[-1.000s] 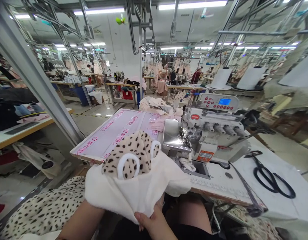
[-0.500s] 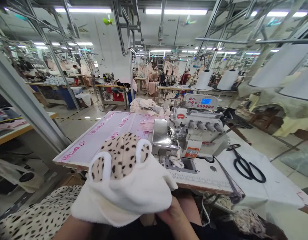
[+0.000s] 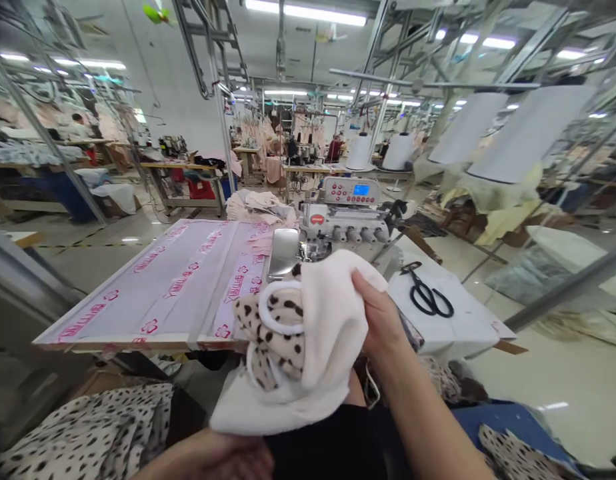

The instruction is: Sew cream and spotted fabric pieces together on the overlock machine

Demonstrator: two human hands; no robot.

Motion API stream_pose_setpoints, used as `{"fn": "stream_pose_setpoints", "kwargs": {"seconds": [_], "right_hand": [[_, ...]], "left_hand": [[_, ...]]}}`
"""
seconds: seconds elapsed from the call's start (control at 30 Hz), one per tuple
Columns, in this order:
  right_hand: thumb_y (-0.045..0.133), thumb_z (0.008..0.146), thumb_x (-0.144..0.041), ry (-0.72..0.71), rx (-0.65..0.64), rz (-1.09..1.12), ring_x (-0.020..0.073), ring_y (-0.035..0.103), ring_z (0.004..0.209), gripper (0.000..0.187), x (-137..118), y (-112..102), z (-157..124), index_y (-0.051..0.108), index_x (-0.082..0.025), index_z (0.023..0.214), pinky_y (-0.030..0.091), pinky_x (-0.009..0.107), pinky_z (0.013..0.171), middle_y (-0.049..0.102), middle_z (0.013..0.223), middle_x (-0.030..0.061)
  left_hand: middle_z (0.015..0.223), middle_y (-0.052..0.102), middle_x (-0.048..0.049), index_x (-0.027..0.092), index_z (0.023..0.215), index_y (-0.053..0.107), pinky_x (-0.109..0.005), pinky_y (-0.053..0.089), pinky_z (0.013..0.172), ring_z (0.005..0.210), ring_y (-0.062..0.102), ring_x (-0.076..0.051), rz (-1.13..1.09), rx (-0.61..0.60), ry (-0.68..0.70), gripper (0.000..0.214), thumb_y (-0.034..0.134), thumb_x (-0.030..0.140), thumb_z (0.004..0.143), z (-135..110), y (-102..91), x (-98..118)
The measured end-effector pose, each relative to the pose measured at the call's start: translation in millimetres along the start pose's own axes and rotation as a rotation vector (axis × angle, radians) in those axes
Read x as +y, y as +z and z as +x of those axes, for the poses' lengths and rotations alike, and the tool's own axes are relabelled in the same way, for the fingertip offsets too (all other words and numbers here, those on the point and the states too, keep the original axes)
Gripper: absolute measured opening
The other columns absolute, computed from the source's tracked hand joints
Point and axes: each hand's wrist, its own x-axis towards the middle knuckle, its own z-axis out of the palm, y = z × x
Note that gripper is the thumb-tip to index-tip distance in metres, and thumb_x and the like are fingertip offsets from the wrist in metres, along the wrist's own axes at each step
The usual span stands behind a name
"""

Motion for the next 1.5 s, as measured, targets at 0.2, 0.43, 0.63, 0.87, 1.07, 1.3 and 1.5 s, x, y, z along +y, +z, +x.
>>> {"fn": "stream_pose_setpoints", "kwargs": {"seconds": [0.2,0.43,0.63,0.87,1.07,1.3,1.5], "right_hand": [[0.063,0.073,-0.037,0.272,-0.082,-0.117,0.0235,0.066,0.071,0.033,-10.7,10.5,-20.4,0.063,-0.012,0.096,0.052,0.036,0.064,0.070,0.079,0.0089],[0.069,0.067,-0.035,0.067,-0.055,-0.222,0.0179,0.061,0.051,0.029,16.4,28.1,-15.3,0.063,-0.013,0.086,0.051,0.032,0.054,0.066,0.061,0.0025],[0.070,0.067,-0.033,-0.030,0.083,-0.210,0.0151,0.059,0.047,0.023,19.4,-4.8,1.7,0.061,-0.016,0.079,0.050,0.027,0.053,0.064,0.056,-0.0018],[0.061,0.074,-0.044,0.356,-0.084,-0.113,0.0212,0.064,0.067,0.033,62.4,-11.0,-16.9,0.062,-0.012,0.084,0.052,0.033,0.067,0.068,0.070,0.0071],[0.072,0.066,-0.029,0.213,-0.297,-0.249,0.0221,0.061,0.091,0.036,93.0,-8.9,-35.3,0.061,-0.016,0.098,0.046,0.034,0.085,0.068,0.093,0.0052],[0.072,0.065,-0.031,0.080,-0.069,-0.093,0.0229,0.064,0.080,0.033,97.1,8.2,-47.9,0.062,-0.015,0.092,0.049,0.035,0.075,0.069,0.084,0.0045],[0.072,0.066,-0.032,0.154,-0.063,-0.010,0.0240,0.065,0.079,0.038,103.6,4.4,-41.2,0.060,-0.016,0.098,0.050,0.036,0.075,0.070,0.082,0.0047]], "left_hand": [[0.077,0.065,-0.0049,0.018,0.081,0.063,-0.027,0.041,0.073,0.077,0.059,-0.018,0.215,0.348,0.503,0.027,0.058,0.044,0.075,-63.0,-5.3,82.5],[0.082,0.059,-0.0018,0.016,0.092,0.058,-0.023,0.040,0.068,0.076,0.051,-0.015,0.425,0.588,0.764,0.027,0.061,0.037,0.074,-38.1,39.7,137.0],[0.061,0.046,0.0016,0.013,0.074,0.053,-0.019,0.031,0.050,0.056,0.039,-0.009,0.275,0.556,0.776,0.031,0.054,0.044,0.078,-35.0,32.9,126.5],[0.077,0.051,-0.0026,0.016,0.081,0.058,-0.023,0.038,0.067,0.073,0.048,-0.014,0.647,0.719,0.833,0.028,0.042,0.039,0.086,-43.7,16.7,142.5],[0.078,0.052,-0.0014,0.018,0.082,0.055,-0.024,0.037,0.069,0.075,0.049,-0.015,0.833,0.834,0.803,0.018,0.049,0.035,0.083,-34.1,20.5,139.9],[0.056,0.039,0.0054,0.016,0.070,0.041,-0.018,0.028,0.048,0.048,0.033,-0.006,0.265,0.625,0.731,0.030,0.055,0.041,0.077,-30.3,32.9,127.9],[0.059,0.045,0.0048,0.016,0.071,0.041,-0.016,0.033,0.048,0.049,0.040,-0.006,-0.193,0.495,0.689,0.034,0.063,0.042,0.072,-18.9,12.5,121.4]]}}
